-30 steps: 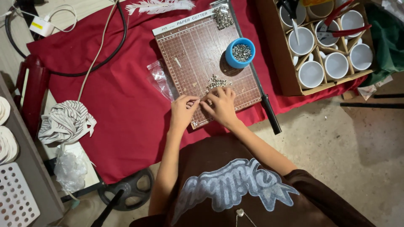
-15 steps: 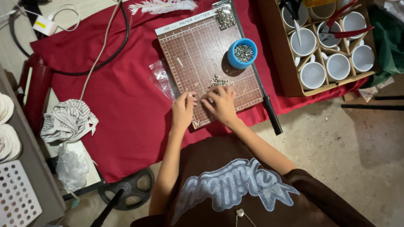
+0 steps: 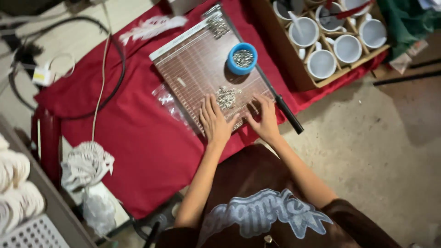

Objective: The person sorts small silver metal parts on a cutting mat, picking them up and placing them into a blue container. They repeatedly gather the parts from the mat and transfer them into the container.

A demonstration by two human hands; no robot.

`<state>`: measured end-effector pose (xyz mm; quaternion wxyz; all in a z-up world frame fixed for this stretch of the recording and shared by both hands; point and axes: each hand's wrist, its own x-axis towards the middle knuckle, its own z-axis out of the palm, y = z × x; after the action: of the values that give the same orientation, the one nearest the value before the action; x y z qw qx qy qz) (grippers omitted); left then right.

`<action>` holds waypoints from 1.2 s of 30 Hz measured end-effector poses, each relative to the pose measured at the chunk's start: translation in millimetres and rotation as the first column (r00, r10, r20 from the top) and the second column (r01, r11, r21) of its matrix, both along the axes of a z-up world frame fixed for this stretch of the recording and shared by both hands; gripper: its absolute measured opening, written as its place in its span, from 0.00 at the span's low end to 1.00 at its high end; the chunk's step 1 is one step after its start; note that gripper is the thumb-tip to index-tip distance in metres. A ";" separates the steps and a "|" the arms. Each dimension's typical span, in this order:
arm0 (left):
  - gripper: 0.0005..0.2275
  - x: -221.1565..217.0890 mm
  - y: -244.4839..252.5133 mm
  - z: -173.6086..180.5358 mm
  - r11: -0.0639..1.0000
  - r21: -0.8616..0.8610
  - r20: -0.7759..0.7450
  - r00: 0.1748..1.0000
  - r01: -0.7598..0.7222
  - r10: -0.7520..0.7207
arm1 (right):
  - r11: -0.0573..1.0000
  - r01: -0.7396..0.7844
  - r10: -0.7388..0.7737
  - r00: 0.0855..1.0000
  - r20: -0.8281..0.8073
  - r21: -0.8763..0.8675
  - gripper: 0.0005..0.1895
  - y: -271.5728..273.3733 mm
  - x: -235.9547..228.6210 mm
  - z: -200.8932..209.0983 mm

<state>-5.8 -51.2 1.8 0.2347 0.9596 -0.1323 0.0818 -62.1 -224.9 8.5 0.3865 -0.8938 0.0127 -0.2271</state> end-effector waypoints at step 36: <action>0.31 61.2 -56.9 -24.8 0.910 -0.360 0.104 0.961 -0.206 0.258 | 0.889 -0.457 0.457 0.889 -0.014 0.010 0.16 -134.2 16.6 -21.2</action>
<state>55.4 -108.1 -23.0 0.3774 0.9035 -0.0179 0.2024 -45.4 -359.1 -12.7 0.4317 -0.8723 -0.1939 -0.1226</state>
